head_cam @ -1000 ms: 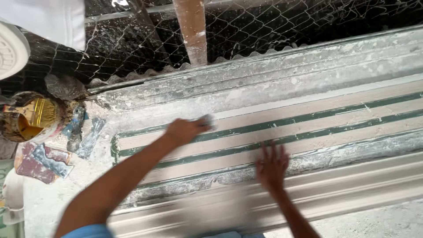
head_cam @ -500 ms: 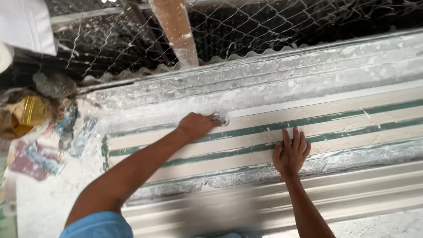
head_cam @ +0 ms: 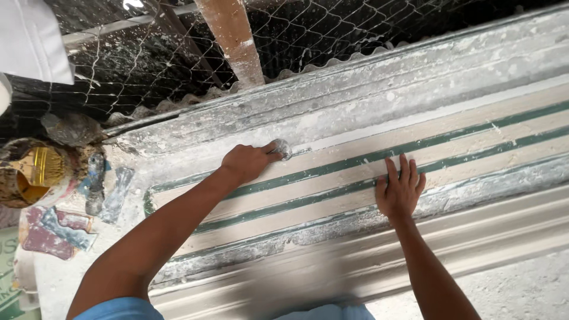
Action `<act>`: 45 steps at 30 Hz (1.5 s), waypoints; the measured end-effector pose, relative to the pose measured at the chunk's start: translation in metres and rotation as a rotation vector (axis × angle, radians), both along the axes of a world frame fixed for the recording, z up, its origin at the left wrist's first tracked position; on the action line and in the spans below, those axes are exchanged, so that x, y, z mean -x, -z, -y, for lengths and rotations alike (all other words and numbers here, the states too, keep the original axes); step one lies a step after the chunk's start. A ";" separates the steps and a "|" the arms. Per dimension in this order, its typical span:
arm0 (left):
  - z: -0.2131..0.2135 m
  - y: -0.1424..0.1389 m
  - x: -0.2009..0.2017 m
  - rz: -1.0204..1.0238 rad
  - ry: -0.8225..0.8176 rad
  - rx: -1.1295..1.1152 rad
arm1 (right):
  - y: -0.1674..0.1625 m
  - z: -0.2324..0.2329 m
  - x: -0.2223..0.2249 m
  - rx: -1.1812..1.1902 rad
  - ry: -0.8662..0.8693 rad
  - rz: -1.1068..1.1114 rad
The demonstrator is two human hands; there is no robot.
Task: The person ties green plastic ties around a white decorative moulding, then uses a small metal tool to scrape and smooth the surface of a long white moulding with green stripes. The work is performed on a workbench in a workshop setting.
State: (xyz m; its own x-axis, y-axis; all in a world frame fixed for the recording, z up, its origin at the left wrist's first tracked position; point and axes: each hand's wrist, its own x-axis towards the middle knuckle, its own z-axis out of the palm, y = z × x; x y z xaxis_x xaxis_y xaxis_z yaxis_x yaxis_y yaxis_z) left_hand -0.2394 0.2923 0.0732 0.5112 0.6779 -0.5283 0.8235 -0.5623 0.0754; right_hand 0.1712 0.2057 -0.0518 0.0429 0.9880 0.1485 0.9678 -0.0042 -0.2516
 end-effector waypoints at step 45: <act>-0.017 0.020 -0.078 0.189 0.104 0.034 | 0.003 -0.005 -0.009 0.043 0.027 0.103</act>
